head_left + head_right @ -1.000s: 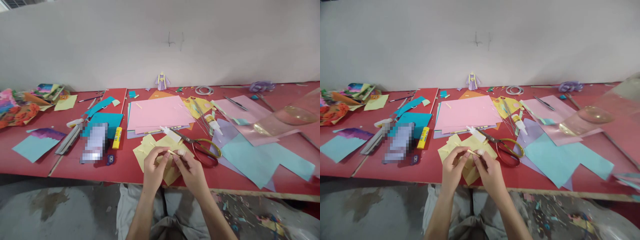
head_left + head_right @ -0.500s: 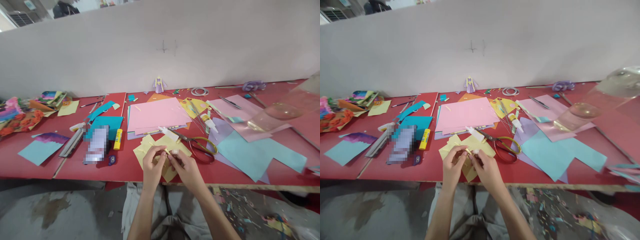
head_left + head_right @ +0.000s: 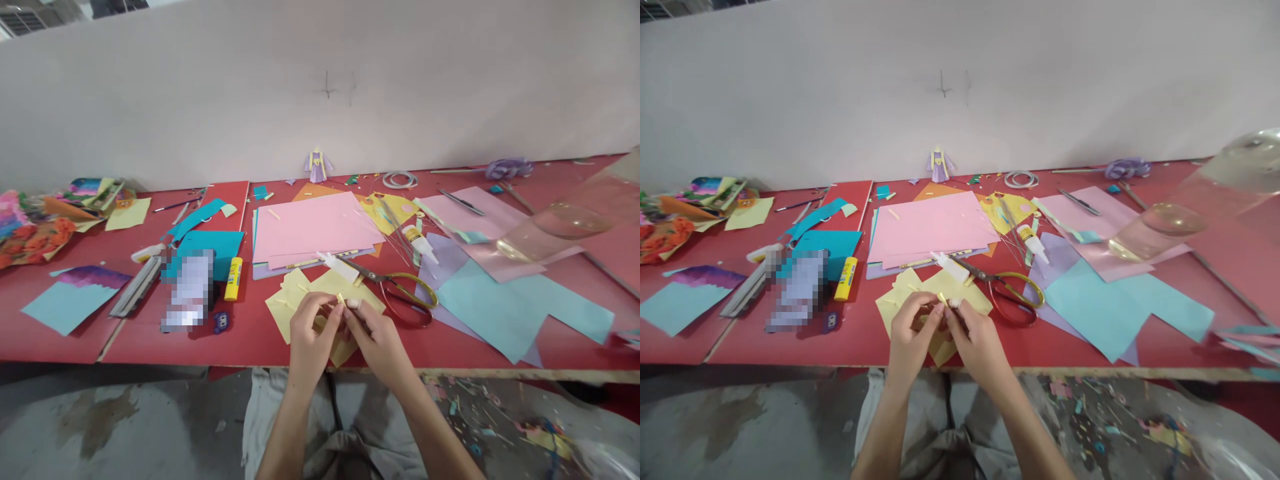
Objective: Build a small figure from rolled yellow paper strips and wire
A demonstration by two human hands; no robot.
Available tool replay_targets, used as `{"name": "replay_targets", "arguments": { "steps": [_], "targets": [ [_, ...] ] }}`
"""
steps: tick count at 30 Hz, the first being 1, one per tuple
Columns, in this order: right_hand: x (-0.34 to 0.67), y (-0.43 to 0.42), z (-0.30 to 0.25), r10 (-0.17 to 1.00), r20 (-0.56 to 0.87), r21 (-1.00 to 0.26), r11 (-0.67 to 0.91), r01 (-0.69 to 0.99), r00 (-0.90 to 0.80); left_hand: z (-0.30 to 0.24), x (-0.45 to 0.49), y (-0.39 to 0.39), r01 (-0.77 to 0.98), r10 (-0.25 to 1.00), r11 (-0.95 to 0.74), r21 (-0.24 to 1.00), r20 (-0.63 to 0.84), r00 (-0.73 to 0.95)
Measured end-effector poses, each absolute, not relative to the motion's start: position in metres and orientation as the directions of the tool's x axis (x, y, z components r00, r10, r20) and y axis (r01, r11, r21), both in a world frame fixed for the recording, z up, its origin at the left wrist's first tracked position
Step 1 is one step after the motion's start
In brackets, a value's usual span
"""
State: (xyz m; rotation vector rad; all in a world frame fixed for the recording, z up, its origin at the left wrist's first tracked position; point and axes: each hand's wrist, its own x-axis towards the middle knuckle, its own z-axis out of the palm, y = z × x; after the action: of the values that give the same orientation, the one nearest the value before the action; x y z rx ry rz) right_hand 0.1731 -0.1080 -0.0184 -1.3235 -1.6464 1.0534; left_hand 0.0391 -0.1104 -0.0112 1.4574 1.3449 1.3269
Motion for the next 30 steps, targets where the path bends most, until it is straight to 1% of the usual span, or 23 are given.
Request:
{"name": "replay_targets", "arguments": {
  "steps": [4, 16, 24, 30],
  "targets": [
    [0.1733, -0.1084, -0.0185, 0.978, 0.103, -0.909, 0.168, 0.381, -0.184, -0.0107, 0.039, -0.11, 0.3, 0.957, -0.241, 0.923, 0.278, -0.088],
    [0.1742, -0.1095, -0.0188, 0.969, 0.155, -0.885, 0.223, 0.409, -0.192, -0.0124, 0.0405, -0.1123, 0.392, 0.934, -0.297, 0.871, 0.35, -0.068],
    [0.1726, -0.1091, -0.0186, 0.969, 0.132, -0.879, 0.211, 0.427, -0.208, -0.0162, 0.0437, -0.1133, 0.437, 0.936, -0.27, 0.858, 0.34, -0.089],
    [0.1731, -0.1098, -0.0174, 0.969, 0.117, -0.874, 0.205, 0.441, -0.219, -0.0152, 0.046, -0.1161, 0.449, 0.916, -0.306, 0.839, 0.389, -0.104]
  ]
}}
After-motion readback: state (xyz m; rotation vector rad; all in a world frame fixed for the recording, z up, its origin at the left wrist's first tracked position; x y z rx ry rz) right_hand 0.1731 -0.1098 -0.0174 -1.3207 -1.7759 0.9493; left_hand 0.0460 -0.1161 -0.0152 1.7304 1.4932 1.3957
